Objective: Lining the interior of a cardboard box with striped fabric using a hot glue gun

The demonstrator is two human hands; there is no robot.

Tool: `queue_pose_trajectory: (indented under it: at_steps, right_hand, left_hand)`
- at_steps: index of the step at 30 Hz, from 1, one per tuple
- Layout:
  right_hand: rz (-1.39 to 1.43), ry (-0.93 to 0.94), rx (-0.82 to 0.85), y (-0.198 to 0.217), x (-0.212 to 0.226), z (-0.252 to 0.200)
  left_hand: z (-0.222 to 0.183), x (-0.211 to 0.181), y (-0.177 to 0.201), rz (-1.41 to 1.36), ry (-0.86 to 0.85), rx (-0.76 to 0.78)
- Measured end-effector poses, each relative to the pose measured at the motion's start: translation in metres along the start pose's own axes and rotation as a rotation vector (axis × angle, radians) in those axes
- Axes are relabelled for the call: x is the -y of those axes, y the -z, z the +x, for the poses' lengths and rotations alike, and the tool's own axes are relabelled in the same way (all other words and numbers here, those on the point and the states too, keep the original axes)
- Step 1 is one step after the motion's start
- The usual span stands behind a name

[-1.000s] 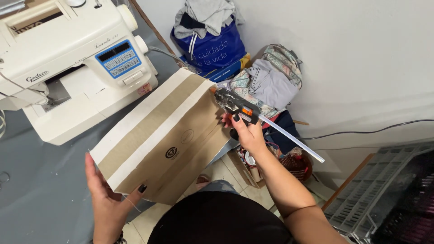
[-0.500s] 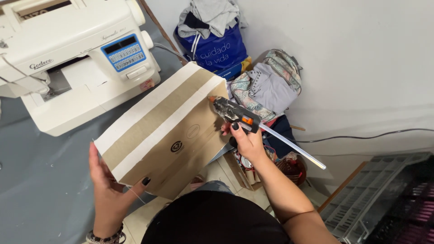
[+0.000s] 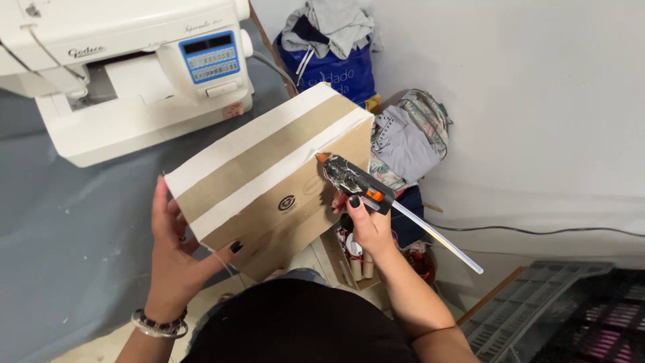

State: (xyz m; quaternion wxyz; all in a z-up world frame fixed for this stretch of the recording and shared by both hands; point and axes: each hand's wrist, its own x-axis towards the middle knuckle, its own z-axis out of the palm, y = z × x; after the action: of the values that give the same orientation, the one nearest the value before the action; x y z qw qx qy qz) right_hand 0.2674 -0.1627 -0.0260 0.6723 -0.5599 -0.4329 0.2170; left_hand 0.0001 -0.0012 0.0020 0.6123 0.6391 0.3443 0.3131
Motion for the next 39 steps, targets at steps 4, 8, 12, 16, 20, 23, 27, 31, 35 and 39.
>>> queue_pose_trajectory:
  at_steps: [4, 8, 12, 16, 20, 23, 27, 31, 35, 39]
  right_hand:
    - [-0.027, 0.009, 0.030, -0.012, 0.014, 0.002]
    - [-0.134, 0.032, 0.045, -0.025, 0.026, 0.004]
    - [-0.187, 0.030, 0.069, -0.025, 0.014, -0.007]
    - [-0.232, 0.001, 0.112, -0.031, 0.013, -0.010]
    - [-0.270, 0.027, 0.171, -0.040, 0.021, -0.010]
    - [-0.275, 0.054, 0.236, -0.047, 0.026, -0.009]
    - [-0.302, 0.048, 0.271, -0.052, 0.022, -0.013]
    - [-0.242, 0.045, 0.274, -0.064, 0.026, -0.013]
    - [-0.292, 0.105, 0.337, -0.067, 0.026, -0.011]
    - [-0.326, 0.119, 0.366, -0.061, 0.018, -0.014]
  left_hand:
    - [0.004, -0.006, -0.002, -0.024, -0.001, 0.013]
    - [0.006, -0.005, -0.002, -0.023, -0.025, 0.025]
    - [0.009, -0.012, -0.005, -0.058, 0.010, 0.001]
    - [0.010, -0.013, -0.006, -0.072, 0.040, 0.007]
    - [0.012, -0.015, -0.007, -0.085, 0.024, 0.008]
    - [0.014, -0.017, -0.009, -0.071, 0.071, 0.003]
    - [0.016, -0.014, -0.009, -0.039, 0.066, -0.016]
    - [0.016, -0.015, -0.010, -0.042, 0.057, -0.008]
    - [0.015, -0.013, -0.011, -0.029, 0.042, -0.020]
    - [0.015, -0.011, -0.011, -0.037, 0.038, -0.018]
